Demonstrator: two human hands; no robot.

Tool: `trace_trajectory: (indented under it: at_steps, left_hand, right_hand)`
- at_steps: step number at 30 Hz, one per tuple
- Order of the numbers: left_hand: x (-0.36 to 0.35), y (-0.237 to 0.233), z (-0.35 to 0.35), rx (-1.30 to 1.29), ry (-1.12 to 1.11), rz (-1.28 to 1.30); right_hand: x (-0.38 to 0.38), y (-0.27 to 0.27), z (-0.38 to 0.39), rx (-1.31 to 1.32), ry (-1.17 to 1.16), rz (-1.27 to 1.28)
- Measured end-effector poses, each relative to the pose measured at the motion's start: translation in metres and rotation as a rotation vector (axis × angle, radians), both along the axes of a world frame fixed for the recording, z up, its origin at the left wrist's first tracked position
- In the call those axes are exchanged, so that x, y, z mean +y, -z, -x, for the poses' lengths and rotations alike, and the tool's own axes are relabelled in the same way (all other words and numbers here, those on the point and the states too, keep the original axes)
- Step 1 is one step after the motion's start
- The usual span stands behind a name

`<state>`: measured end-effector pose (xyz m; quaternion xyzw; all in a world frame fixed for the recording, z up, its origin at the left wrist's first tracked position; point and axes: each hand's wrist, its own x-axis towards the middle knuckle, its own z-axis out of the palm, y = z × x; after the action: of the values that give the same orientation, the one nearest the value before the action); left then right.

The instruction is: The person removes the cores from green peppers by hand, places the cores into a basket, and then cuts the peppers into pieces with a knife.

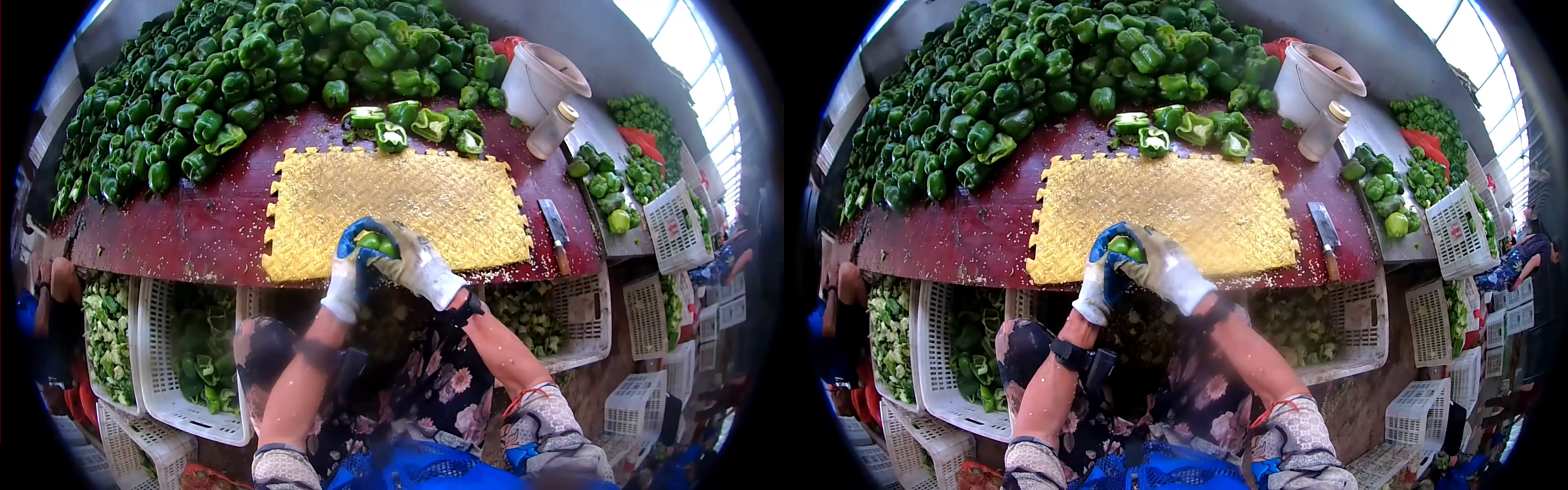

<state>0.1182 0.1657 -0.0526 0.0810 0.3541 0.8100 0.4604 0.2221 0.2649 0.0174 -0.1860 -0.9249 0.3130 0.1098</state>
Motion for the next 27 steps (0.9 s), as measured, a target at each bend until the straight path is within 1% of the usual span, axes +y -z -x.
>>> trace_trajectory:
  at_steps: [1, 2, 4, 5, 6, 8, 9, 10, 12, 13, 14, 16, 17, 18, 20, 21, 22, 24, 25, 26, 27]
  left_hand:
    - [-0.001, -0.004, -0.002, 0.070, -0.057, -0.047]
    - [-0.001, -0.008, -0.003, 0.068, -0.059, -0.046]
    - [-0.001, -0.014, -0.003, 0.199, -0.064, 0.112]
    - [-0.002, -0.015, -0.004, 0.275, -0.092, 0.141]
    - [-0.002, -0.015, -0.005, 0.275, -0.087, 0.145]
    - [-0.003, -0.012, -0.006, 0.301, -0.127, -0.042]
    - [-0.007, -0.010, -0.003, 0.296, -0.066, -0.045]
    - [-0.007, -0.016, -0.003, 0.298, -0.058, -0.046]
    - [-0.007, -0.028, -0.002, 0.278, 0.000, -0.151]
    - [-0.003, -0.030, 0.000, 0.273, -0.026, -0.176]
    - [-0.007, -0.045, 0.000, 0.253, -0.053, -0.165]
    - [-0.008, -0.046, 0.009, 0.221, -0.064, -0.249]
    - [-0.009, -0.037, 0.019, 0.228, -0.017, -0.239]
    - [-0.005, -0.026, 0.018, 0.230, -0.010, -0.242]
    - [0.000, -0.018, 0.007, 0.317, -0.196, 0.305]
    - [0.000, -0.006, 0.007, 0.379, -0.186, 0.379]
    - [0.000, -0.011, 0.001, 0.386, -0.225, 0.381]
    - [-0.002, -0.021, -0.001, 0.443, -0.266, 0.346]
    - [-0.004, -0.016, -0.001, 0.449, -0.261, 0.350]
    - [-0.003, -0.010, 0.001, 0.355, -0.358, 0.266]
    - [-0.003, -0.006, 0.002, 0.256, -0.454, 0.180]
  right_hand:
    - [0.001, 0.006, 0.003, 0.079, -0.013, 0.045]
    - [0.002, 0.012, 0.005, 0.078, -0.015, 0.046]
    - [0.005, 0.022, 0.010, 0.155, 0.122, 0.480]
    - [0.007, 0.027, 0.014, 0.167, 0.138, 0.606]
    - [0.009, 0.031, 0.015, 0.168, 0.143, 0.610]
    - [0.015, 0.035, 0.019, 0.187, 0.238, 0.736]
    - [0.029, 0.050, 0.025, 0.262, 0.253, 1.045]
    - [0.032, 0.051, 0.023, 0.268, 0.260, 1.045]
    - [0.042, 0.051, 0.018, 0.265, 0.321, 1.527]
    - [0.038, 0.034, 0.019, 0.317, 0.534, 1.432]
    - [0.043, 0.021, 0.015, 0.327, 0.617, 1.394]
    - [0.052, -0.001, 0.010, 0.489, 0.713, 1.229]
    - [0.059, 0.001, 0.005, 0.604, 0.603, 1.002]
    - [0.067, 0.002, 0.006, 0.651, 0.584, 0.783]
    - [0.084, 0.004, 0.007, 0.061, 0.550, 0.128]
    - [0.095, 0.024, 0.004, 0.000, 0.519, -0.184]
    - [0.096, 0.019, 0.008, 0.015, 0.521, -0.197]
    - [0.081, 0.005, 0.016, 0.314, 0.714, 0.457]
    - [0.063, -0.013, 0.018, 0.291, 0.696, 0.571]
    - [0.037, -0.052, 0.024, 0.226, 0.515, 0.587]
    - [0.026, -0.046, 0.029, 0.253, 0.325, 0.658]
